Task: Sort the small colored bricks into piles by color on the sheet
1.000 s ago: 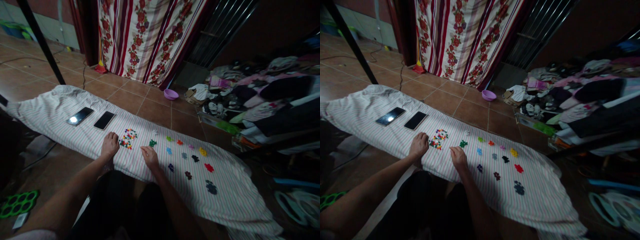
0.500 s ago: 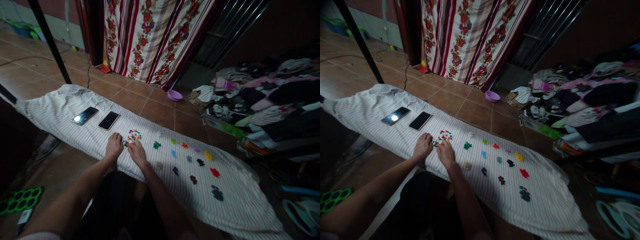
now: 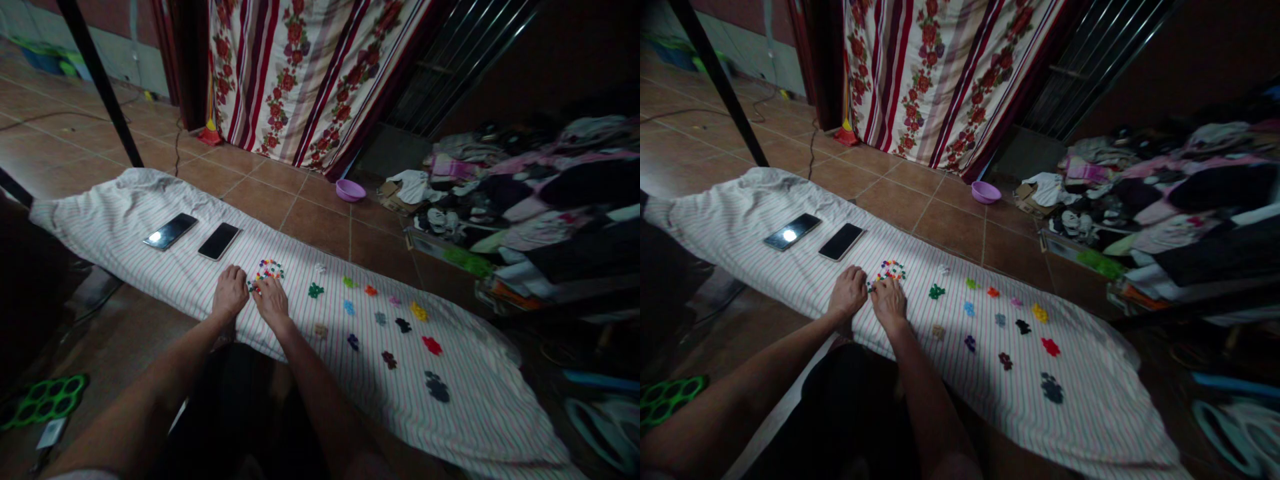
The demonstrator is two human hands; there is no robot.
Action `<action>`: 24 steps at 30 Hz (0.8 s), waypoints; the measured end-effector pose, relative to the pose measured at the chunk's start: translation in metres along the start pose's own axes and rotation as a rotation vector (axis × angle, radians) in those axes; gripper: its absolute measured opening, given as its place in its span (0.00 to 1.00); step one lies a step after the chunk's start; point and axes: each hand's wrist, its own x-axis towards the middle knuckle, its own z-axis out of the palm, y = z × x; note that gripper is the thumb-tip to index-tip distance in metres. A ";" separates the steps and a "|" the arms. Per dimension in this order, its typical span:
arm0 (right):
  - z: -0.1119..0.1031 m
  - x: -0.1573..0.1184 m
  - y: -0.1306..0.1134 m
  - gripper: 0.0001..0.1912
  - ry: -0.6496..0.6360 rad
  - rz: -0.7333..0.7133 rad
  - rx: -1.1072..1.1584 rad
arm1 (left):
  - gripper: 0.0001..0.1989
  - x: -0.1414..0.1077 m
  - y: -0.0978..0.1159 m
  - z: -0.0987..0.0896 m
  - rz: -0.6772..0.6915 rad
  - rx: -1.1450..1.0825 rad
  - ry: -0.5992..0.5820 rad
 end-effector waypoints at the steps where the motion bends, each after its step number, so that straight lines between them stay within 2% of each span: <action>1: 0.002 0.000 -0.001 0.07 0.006 0.009 -0.010 | 0.06 0.000 0.000 0.000 0.002 0.000 0.000; 11: 0.006 0.001 -0.006 0.06 0.051 0.041 -0.018 | 0.05 0.000 -0.001 0.001 0.059 0.035 0.020; 19: -0.002 0.000 -0.009 0.05 0.066 0.084 0.054 | 0.06 -0.001 -0.003 0.002 0.068 0.040 0.044; 24: -0.007 -0.008 -0.002 0.07 0.074 0.112 0.078 | 0.06 0.000 -0.003 0.000 0.071 0.026 0.027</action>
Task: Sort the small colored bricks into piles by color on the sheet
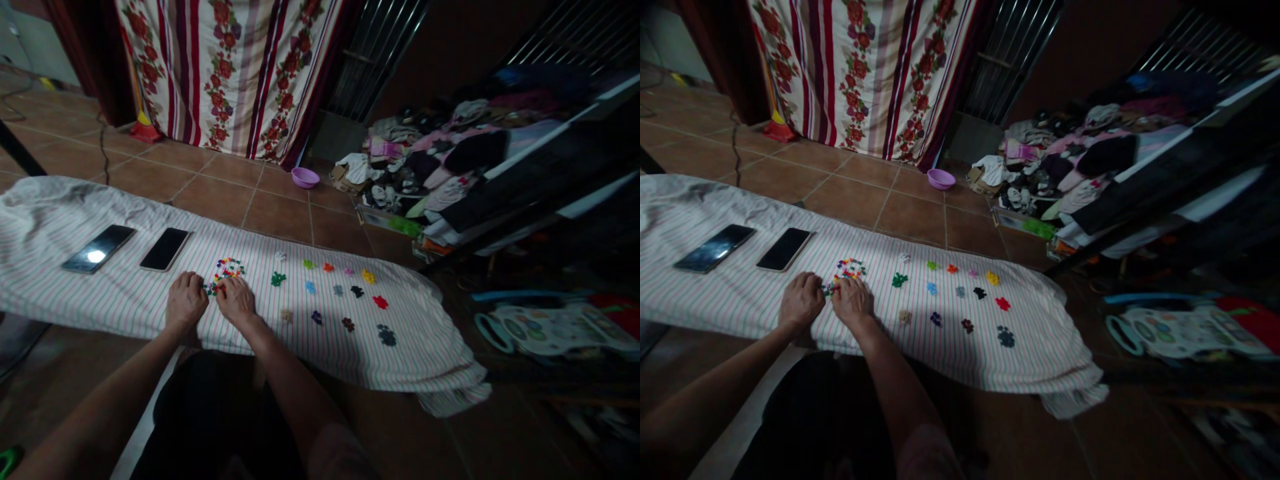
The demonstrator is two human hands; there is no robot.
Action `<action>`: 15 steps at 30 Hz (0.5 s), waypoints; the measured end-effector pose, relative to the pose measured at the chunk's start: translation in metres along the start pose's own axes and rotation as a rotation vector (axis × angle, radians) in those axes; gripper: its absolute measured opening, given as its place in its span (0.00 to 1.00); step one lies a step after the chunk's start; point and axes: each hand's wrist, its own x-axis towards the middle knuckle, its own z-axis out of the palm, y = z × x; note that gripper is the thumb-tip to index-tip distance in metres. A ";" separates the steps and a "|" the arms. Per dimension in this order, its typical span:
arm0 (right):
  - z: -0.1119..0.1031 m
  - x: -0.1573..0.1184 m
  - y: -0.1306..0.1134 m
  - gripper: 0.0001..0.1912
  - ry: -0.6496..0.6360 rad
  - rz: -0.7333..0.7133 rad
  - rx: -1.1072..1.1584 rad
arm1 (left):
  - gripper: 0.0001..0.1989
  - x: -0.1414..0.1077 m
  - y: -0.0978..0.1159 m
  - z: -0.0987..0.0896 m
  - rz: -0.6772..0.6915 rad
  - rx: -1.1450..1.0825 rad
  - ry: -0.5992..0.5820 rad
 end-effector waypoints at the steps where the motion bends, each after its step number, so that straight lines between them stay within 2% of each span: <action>1: -0.002 -0.002 0.003 0.08 0.006 0.010 0.001 | 0.06 0.000 0.000 0.000 -0.003 -0.002 -0.002; 8: -0.022 -0.025 0.027 0.11 0.066 0.130 0.001 | 0.07 0.000 0.001 -0.002 -0.011 0.010 -0.001; 15: -0.048 -0.065 0.072 0.10 0.297 0.165 0.033 | 0.09 0.000 -0.003 -0.001 0.035 0.053 -0.001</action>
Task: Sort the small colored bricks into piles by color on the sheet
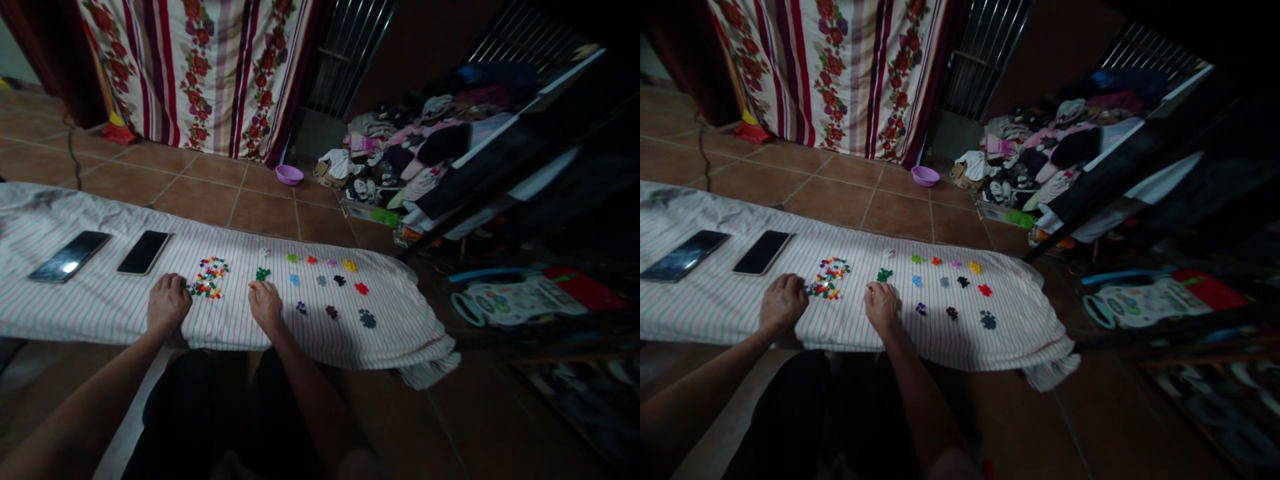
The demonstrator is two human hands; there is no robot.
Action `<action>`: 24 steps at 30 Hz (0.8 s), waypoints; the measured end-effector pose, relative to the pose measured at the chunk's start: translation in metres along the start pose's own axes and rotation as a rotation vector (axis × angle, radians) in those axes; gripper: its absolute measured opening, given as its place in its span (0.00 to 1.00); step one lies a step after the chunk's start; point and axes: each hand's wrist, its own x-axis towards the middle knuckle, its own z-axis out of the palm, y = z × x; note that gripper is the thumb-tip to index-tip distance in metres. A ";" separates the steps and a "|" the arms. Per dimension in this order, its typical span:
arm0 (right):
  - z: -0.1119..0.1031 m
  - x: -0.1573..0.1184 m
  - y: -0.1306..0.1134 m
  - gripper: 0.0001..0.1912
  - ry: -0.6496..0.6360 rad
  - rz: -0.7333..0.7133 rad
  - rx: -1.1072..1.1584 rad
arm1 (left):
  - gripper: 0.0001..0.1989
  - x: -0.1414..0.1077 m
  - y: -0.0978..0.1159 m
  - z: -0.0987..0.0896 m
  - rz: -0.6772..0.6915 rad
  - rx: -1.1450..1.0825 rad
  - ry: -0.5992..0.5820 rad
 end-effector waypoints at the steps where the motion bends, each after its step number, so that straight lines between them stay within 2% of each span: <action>1: -0.007 -0.004 0.009 0.10 0.037 -0.001 0.012 | 0.09 0.000 0.000 0.000 0.002 0.004 0.001; 4: -0.030 -0.014 0.038 0.11 0.132 0.014 0.026 | 0.09 0.000 0.000 0.000 0.002 0.017 -0.002; 12: -0.088 -0.042 0.106 0.16 0.337 0.295 -0.106 | 0.09 -0.001 0.004 -0.004 -0.044 -0.027 -0.020; 15: -0.105 -0.051 0.125 0.15 0.379 0.336 -0.128 | 0.09 -0.001 0.005 -0.006 -0.045 -0.020 -0.026; 19: -0.118 -0.062 0.146 0.15 0.386 0.350 -0.155 | 0.10 0.000 0.006 -0.009 -0.041 0.002 -0.037; 24: -0.119 -0.072 0.163 0.19 0.384 0.372 -0.170 | 0.11 0.000 0.006 -0.008 -0.039 -0.001 -0.043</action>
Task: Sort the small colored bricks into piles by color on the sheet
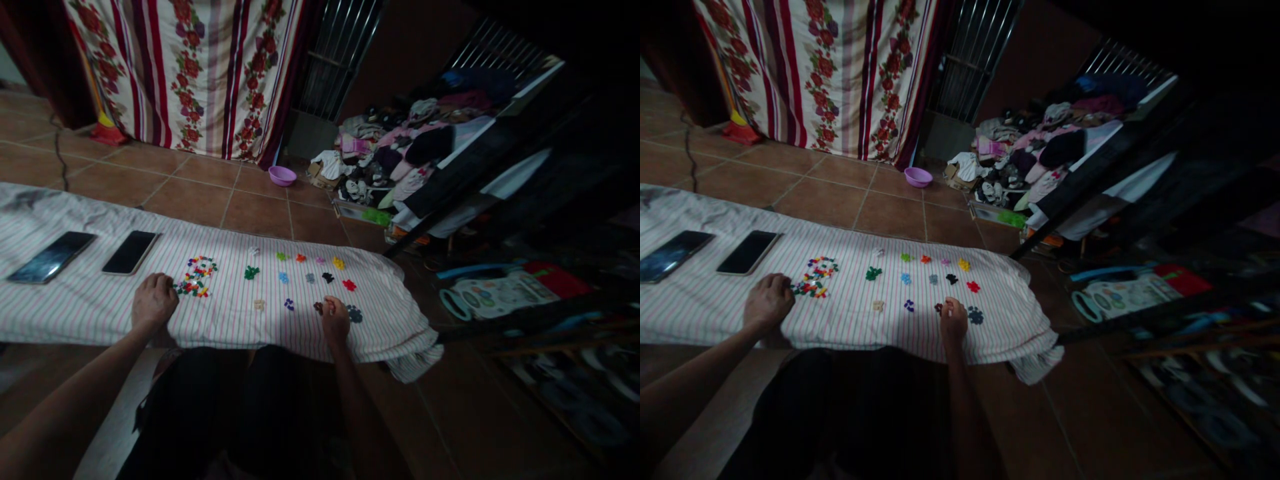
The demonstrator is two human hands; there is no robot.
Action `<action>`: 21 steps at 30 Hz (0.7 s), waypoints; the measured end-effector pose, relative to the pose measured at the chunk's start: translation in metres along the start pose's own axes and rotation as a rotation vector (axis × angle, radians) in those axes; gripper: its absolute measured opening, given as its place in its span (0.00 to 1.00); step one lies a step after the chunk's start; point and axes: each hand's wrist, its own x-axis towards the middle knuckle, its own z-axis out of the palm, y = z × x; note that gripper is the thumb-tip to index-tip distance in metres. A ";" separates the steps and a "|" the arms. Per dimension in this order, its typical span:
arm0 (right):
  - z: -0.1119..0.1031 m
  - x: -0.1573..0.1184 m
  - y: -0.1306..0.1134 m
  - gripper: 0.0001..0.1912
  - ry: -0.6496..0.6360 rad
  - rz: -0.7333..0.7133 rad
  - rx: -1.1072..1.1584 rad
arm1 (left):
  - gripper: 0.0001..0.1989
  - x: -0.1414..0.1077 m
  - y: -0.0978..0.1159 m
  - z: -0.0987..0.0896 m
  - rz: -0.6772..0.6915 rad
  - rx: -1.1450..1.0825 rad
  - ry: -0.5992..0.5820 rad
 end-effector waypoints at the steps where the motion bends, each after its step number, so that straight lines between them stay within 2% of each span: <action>1: 0.001 -0.001 0.002 0.19 -0.003 0.004 -0.006 | 0.12 0.000 0.000 0.000 0.000 -0.003 0.000; 6: 0.003 -0.004 0.008 0.19 -0.059 0.035 -0.020 | 0.12 0.000 0.000 0.000 0.006 -0.033 -0.002; 13: 0.001 -0.010 0.011 0.21 -0.094 0.005 -0.010 | 0.11 0.000 0.001 0.000 0.003 -0.031 -0.003; 21: 0.002 -0.011 0.012 0.19 -0.150 -0.160 0.033 | 0.12 0.000 0.002 0.002 -0.014 -0.003 0.007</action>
